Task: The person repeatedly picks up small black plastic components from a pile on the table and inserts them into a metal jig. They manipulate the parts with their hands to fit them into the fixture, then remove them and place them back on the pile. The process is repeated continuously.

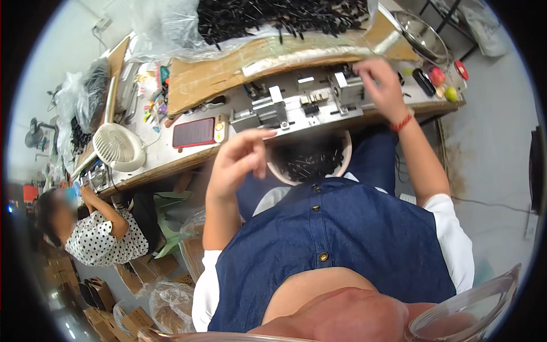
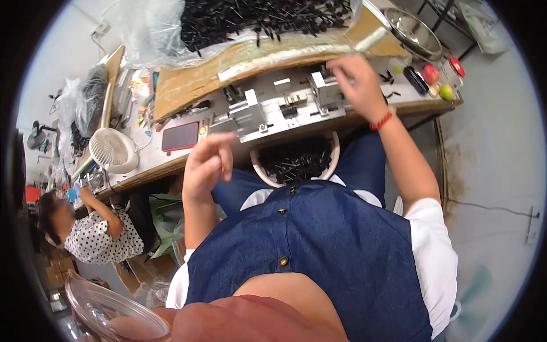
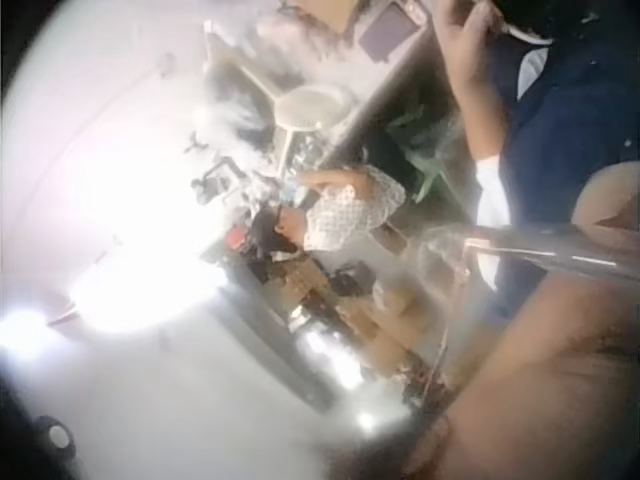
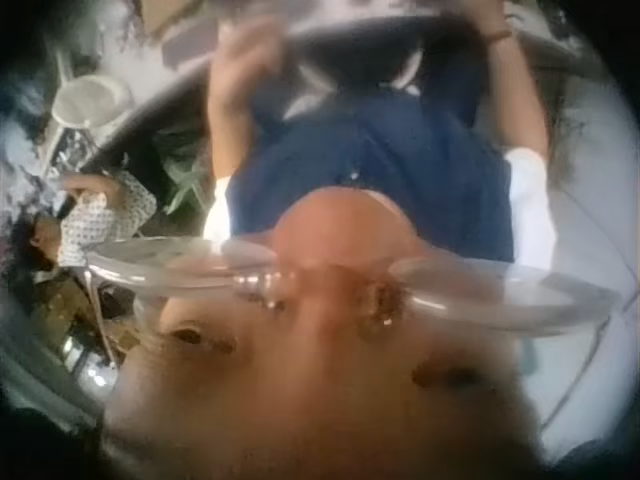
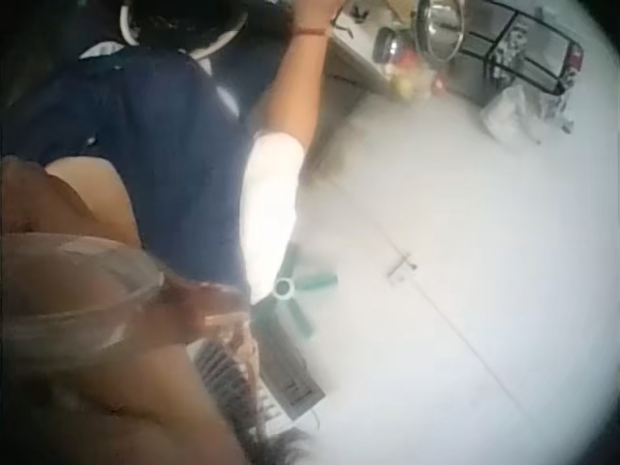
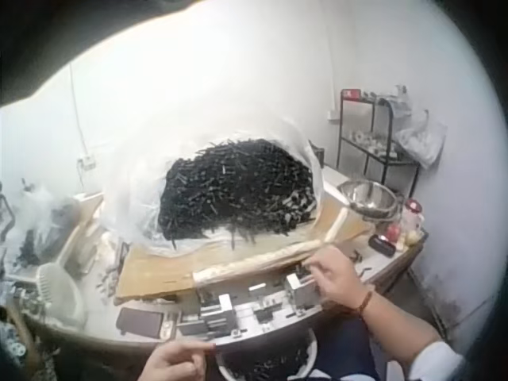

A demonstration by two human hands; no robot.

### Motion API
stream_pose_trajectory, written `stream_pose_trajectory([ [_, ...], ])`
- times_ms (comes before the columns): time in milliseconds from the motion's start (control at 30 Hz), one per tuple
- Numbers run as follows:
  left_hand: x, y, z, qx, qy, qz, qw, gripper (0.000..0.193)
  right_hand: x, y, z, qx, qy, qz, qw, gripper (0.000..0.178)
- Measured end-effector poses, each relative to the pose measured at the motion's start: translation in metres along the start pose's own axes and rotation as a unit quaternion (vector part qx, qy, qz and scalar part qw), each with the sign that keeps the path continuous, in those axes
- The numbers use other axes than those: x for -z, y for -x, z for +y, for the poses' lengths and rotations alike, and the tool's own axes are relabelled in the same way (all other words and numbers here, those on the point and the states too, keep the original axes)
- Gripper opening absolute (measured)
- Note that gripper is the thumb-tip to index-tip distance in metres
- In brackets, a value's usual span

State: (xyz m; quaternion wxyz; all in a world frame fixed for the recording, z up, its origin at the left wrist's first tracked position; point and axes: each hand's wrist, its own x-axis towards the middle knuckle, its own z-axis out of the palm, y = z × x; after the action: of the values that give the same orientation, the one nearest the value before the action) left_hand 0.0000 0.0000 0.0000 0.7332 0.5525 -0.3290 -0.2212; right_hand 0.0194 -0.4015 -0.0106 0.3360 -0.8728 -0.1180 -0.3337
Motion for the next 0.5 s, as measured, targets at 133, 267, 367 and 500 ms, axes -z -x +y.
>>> stream_pose_trajectory([
  [133, 0.015, -0.060, 0.032, -0.014, -0.241, 0.097, 0.965, 0.036, -0.023, -0.097, 0.028, 0.027, 0.005, 0.009, 1.000, 0.019],
  [267, 0.073, -0.137, 0.021, -0.097, -0.550, 0.170, 0.812, 0.039, -0.077, -0.168, 0.082, -0.046, 0.255, -0.075, 0.963, 0.042],
  [367, 0.096, -0.152, 0.005, -0.056, -0.654, 0.165, 0.736, 0.040, -0.104, -0.192, 0.085, -0.215, 0.312, -0.140, 0.915, 0.061],
  [500, 0.108, -0.168, -0.028, -0.063, -0.664, 0.131, 0.734, 0.048, -0.128, -0.216, 0.137, -0.230, 0.243, -0.200, 0.921, 0.084],
])
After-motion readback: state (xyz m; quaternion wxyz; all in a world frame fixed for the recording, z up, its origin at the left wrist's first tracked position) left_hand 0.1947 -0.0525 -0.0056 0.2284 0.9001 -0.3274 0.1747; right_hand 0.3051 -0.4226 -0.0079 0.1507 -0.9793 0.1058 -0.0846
